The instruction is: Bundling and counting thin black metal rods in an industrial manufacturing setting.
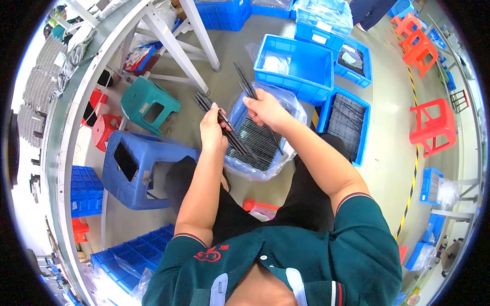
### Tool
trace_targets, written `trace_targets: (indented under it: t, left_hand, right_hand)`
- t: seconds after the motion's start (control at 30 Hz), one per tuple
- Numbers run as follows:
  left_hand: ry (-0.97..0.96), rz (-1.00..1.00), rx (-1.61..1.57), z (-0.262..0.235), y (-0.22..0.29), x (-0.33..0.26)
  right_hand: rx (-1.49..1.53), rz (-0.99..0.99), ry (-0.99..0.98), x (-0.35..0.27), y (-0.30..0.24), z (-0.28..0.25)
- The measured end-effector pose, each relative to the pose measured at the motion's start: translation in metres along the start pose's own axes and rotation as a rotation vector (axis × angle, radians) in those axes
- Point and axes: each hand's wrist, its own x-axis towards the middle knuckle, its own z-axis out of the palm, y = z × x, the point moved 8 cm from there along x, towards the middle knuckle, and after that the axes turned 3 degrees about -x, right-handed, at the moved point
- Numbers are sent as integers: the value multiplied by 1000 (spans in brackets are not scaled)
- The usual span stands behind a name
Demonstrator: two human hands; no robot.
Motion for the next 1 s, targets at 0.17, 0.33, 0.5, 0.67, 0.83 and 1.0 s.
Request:
trace_targets:
  t: [0.17,0.33,0.5,0.67,0.83,1.0]
  left_hand:
    - [-184,-388,-32,29,-32,-31]
    - [-301,-519,-79,39,-46,-40]
    - [-300,-472,7,40,-47,-36]
    - [-561,-574,126,48,-53,-64]
    - [-635,-636,-36,45,-41,-71]
    - [-493,-549,-73,32,-37,-49]
  right_hand:
    - [330,180,-181,4,4,7]
    - [211,106,-166,8,3,6]
    - [161,47,-34,14,8,3]
    - [150,-54,377,43,-20,-78]
    - [436,-186,441,50,-36,-173]
    - [216,18,196,37,-14,-75]
